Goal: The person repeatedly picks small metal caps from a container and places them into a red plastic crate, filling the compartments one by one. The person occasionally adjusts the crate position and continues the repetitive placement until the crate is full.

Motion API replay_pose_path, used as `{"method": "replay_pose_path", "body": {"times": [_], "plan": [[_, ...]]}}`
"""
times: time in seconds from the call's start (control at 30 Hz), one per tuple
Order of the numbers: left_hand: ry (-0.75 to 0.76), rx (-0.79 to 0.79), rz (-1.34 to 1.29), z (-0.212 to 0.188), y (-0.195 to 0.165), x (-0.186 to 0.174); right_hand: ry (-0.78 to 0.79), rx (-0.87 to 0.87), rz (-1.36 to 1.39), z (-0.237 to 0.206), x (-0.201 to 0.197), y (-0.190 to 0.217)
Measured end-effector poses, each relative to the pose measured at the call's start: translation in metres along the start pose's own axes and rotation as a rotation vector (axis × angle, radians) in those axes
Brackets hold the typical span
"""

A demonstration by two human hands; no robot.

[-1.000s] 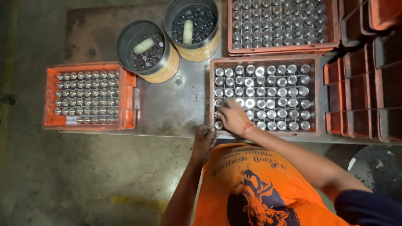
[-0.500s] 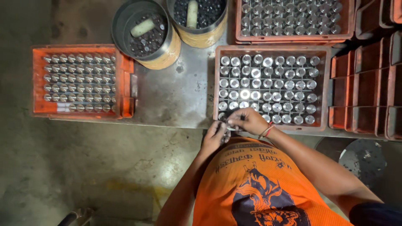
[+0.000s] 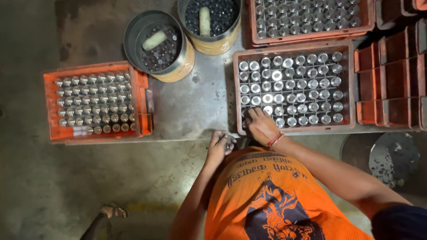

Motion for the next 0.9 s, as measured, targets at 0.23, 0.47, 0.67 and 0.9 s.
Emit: {"method": "replay_pose_path", "body": {"times": [0.23, 0.47, 0.67, 0.9], "plan": [[0.186, -0.116, 0.183, 0.004, -0.004, 0.016, -0.036, 0.312, 0.348, -0.009, -0.029, 0.007], [0.532, -0.024, 0.697, -0.021, -0.043, 0.075, 0.068, 0.308, 1.179, -0.041, -0.015, 0.023], [0.689, 0.085, 0.867, -0.023, -0.057, 0.089, 0.222, 0.225, 0.850, -0.042, -0.024, 0.012], [0.429, -0.140, 0.742, -0.013, -0.048, 0.084, 0.096, 0.291, 0.679, -0.033, -0.016, 0.006]]}}
Point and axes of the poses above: each hand's wrist, its own z-axis towards the middle knuckle, its own x-axis out of the palm, y = z × x, the point moved 3 cm from there along z, towards the middle knuckle, and after that the axes turned 13 degrees about -z, right-handed, at the moved point
